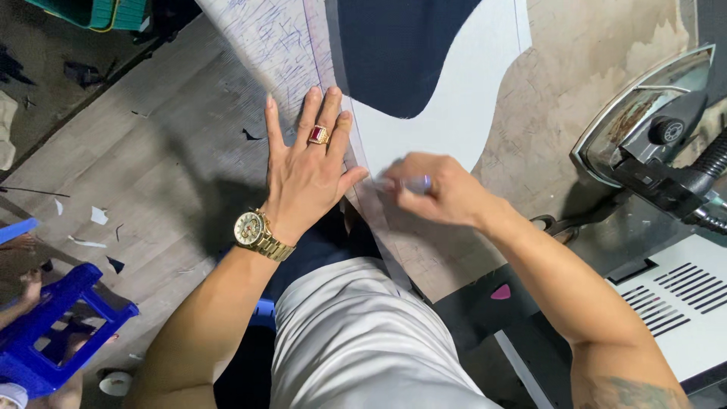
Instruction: The person uses a ruler, pen, and chalk to mark lines on fabric pieces on a workbench, then presses the fabric with an iron.
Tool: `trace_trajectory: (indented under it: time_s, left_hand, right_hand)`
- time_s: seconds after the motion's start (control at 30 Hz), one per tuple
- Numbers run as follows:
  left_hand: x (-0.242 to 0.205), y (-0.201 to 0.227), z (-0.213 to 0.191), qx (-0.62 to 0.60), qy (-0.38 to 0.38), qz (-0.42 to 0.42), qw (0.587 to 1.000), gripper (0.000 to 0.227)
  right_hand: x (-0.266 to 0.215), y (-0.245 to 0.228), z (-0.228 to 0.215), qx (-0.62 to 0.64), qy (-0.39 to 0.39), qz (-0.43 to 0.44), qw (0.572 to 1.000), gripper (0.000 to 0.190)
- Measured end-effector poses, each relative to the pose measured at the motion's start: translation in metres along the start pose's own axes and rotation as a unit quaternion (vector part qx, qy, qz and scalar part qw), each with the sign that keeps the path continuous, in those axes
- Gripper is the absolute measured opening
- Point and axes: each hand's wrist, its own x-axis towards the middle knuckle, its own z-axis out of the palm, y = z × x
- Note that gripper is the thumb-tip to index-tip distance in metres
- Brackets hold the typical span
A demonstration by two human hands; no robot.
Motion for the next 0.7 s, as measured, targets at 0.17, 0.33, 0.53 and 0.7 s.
trace_trajectory:
  time_s: [0.17,0.33,0.53,0.7]
  left_hand:
    - [0.001,0.002,0.001,-0.007,0.014,0.009,1.0,0.08]
    - [0.0,0.0,0.003,-0.005,0.005,0.003,1.0,0.085]
    - [0.001,0.001,0.002,-0.009,0.01,0.002,1.0,0.081]
    - [0.0,0.001,0.002,-0.001,0.011,0.004,1.0,0.081]
  right_hand:
    - [0.011,-0.002,-0.008,-0.008,0.067,0.018,0.998,0.021]
    - [-0.031,-0.005,0.008,-0.034,-0.04,-0.039,0.998,0.019]
    - [0.042,0.02,-0.006,-0.008,0.076,0.106,0.991,0.026]
    - [0.051,0.017,-0.011,0.014,0.113,0.113,0.987,0.023]
